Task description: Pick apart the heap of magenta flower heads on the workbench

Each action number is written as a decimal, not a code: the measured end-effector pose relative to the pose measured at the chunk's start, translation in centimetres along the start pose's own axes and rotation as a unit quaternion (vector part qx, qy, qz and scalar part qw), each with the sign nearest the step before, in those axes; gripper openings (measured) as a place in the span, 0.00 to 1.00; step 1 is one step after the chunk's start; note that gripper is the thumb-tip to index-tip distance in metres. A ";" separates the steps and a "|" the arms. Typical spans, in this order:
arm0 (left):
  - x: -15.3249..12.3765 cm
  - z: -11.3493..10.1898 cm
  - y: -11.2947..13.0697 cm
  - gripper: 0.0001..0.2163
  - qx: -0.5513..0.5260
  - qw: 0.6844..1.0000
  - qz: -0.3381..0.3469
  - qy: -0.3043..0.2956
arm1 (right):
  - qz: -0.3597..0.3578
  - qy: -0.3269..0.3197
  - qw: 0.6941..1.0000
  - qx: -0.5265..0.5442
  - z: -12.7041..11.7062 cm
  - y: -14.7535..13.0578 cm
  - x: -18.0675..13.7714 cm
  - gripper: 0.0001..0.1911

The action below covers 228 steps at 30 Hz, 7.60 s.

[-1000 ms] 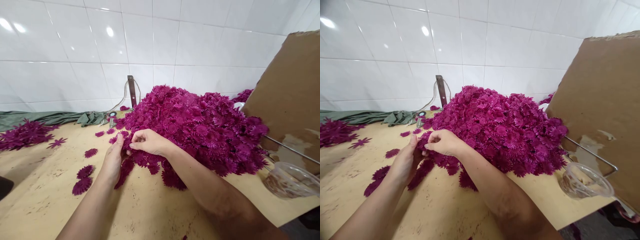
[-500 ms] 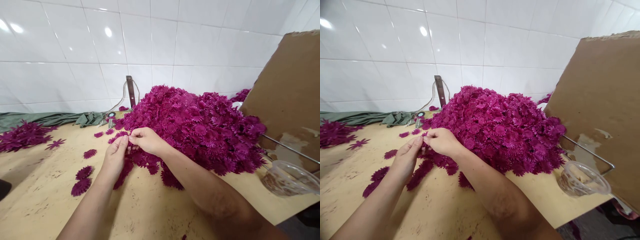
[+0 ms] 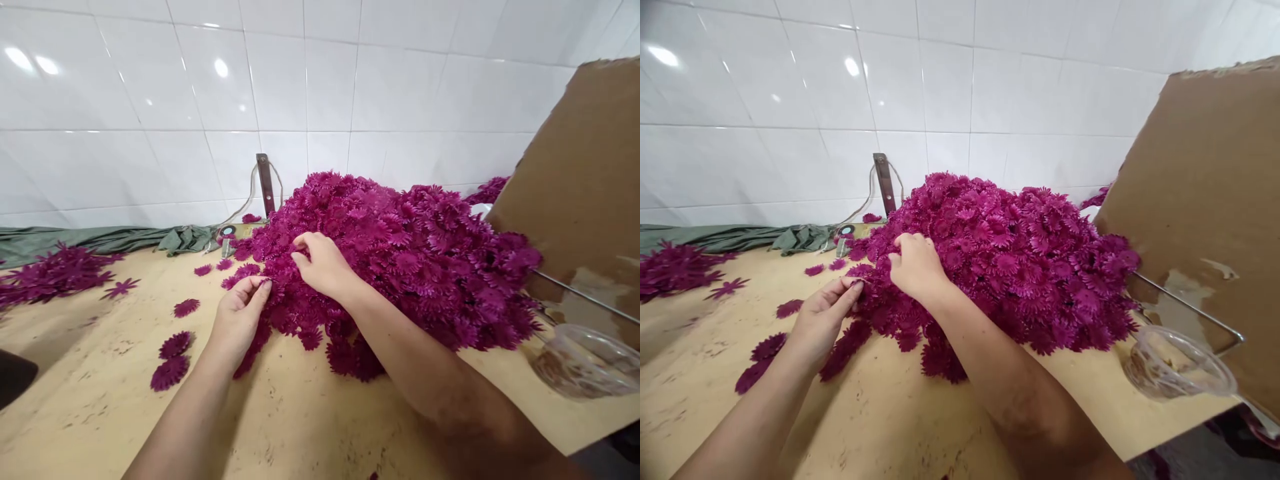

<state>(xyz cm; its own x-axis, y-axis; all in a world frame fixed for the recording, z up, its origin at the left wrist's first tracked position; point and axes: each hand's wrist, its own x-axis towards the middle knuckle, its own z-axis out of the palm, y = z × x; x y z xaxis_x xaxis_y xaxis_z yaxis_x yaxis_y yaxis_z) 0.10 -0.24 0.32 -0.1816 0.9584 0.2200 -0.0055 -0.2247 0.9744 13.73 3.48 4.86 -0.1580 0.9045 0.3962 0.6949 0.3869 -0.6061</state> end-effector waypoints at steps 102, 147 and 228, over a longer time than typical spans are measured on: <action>-0.5 0.4 -0.3 0.08 -0.093 0.993 -0.069 0.034 | -0.057 0.015 0.997 -0.056 1.2 0.8 -0.4 0.17; -1.0 0.6 0.1 0.13 -0.053 0.997 0.041 0.049 | 0.106 0.173 0.978 0.052 -0.7 3.9 1.4 0.04; 0.1 0.6 -3.3 0.06 0.261 0.957 0.125 0.000 | -0.123 -0.041 0.991 -0.037 2.7 -1.2 -1.8 0.10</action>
<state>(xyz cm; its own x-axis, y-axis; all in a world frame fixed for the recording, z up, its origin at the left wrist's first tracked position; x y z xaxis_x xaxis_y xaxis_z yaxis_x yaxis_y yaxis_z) 0.73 0.69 -2.82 -0.1132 0.8863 0.4491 0.5303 -0.3284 0.7816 11.29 1.89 3.05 -0.3829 0.7971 0.4668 0.6780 0.5858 -0.4440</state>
